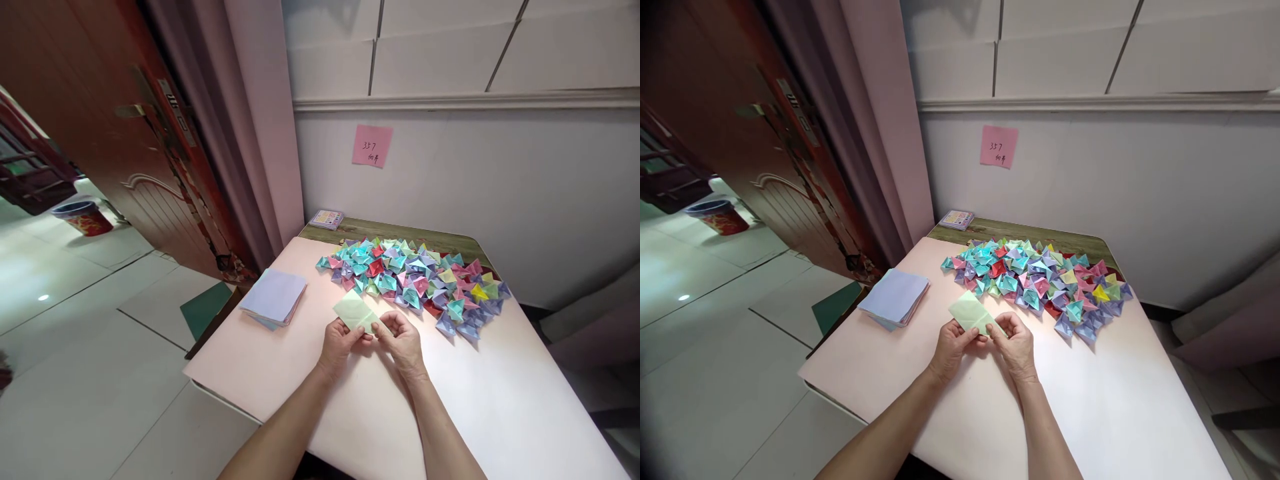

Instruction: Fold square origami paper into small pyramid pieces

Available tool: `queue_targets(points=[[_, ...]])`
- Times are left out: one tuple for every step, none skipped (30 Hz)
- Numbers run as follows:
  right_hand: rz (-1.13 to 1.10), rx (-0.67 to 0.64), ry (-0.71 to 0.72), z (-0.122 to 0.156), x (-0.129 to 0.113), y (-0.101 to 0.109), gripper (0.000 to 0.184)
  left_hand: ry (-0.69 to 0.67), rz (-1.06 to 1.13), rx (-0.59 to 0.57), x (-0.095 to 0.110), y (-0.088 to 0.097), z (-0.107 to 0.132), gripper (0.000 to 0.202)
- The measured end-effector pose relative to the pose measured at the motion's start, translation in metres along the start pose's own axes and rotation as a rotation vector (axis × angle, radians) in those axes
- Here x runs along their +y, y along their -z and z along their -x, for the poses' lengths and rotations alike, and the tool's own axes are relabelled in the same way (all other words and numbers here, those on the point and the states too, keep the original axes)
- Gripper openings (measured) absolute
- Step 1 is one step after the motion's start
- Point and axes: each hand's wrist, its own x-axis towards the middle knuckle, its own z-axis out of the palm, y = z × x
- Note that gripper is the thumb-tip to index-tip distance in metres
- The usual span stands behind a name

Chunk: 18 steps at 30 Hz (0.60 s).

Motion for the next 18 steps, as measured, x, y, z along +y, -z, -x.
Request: queue_targets(points=[[-0.037, -0.002, -0.015, 0.0, 0.0, 0.0, 0.042, 0.001, -0.009, 0.003, -0.001, 0.0, 0.0, 0.043], [-0.064, -0.019, -0.039, 0.0, 0.0, 0.0, 0.05, 0.003, -0.017, 0.004, -0.001, -0.001, 0.0, 0.044], [-0.079, -0.051, -0.069, -0.001, 0.0, -0.001, 0.055, 0.007, -0.027, 0.0, -0.002, -0.001, 0.0, 0.044], [-0.085, -0.089, -0.097, 0.0, -0.001, -0.001, 0.056, 0.01, -0.04, -0.008, -0.002, -0.002, 0.0, 0.046], [-0.085, -0.122, -0.117, 0.0, -0.002, -0.001, 0.053, 0.013, -0.054, -0.02, -0.002, -0.003, 0.0, 0.047], [-0.079, -0.142, -0.127, 0.0, -0.002, -0.001, 0.048, 0.015, -0.068, -0.029, -0.002, -0.003, 0.0, 0.047], [-0.066, -0.149, -0.128, 0.001, -0.003, -0.001, 0.044, 0.017, -0.079, -0.035, -0.002, -0.004, 0.0, 0.047], [-0.049, -0.147, -0.125, 0.001, -0.003, -0.001, 0.042, 0.015, -0.081, -0.034, -0.001, -0.004, 0.0, 0.046], [-0.031, -0.141, -0.122, 0.001, -0.004, -0.001, 0.042, 0.005, -0.068, -0.023, 0.0, -0.004, 0.0, 0.044], [-0.014, -0.136, -0.122, 0.001, -0.004, 0.0, 0.042, -0.013, -0.036, -0.006, 0.001, -0.004, -0.001, 0.043], [-0.005, -0.136, -0.123, 0.001, -0.005, 0.0, 0.042, -0.035, 0.012, 0.011, 0.003, -0.004, -0.001, 0.041], [-0.006, -0.145, -0.123, 0.001, -0.006, 0.001, 0.042, -0.058, 0.072, 0.024, 0.004, -0.004, -0.002, 0.038], [-0.012, -0.159, -0.124, 0.001, -0.006, 0.001, 0.042, -0.073, 0.135, 0.029, 0.006, -0.004, -0.003, 0.036], [-0.023, -0.176, -0.122, 0.001, -0.007, 0.001, 0.042, -0.078, 0.193, 0.027, 0.007, -0.003, -0.003, 0.033], [-0.037, -0.194, -0.118, 0.001, -0.007, 0.001, 0.041, -0.07, 0.242, 0.017, 0.009, -0.003, -0.004, 0.031], [-0.052, -0.214, -0.115, 0.001, -0.008, 0.001, 0.039, -0.05, 0.279, 0.005, 0.01, -0.002, -0.005, 0.03], [-0.067, -0.233, -0.113, 0.002, -0.009, 0.0, 0.038, -0.026, 0.308, -0.008, 0.011, -0.001, -0.005, 0.029], [-0.078, -0.25, -0.112, 0.002, -0.009, -0.001, 0.036, 0.0, 0.331, -0.021, 0.012, 0.0, -0.005, 0.029]])
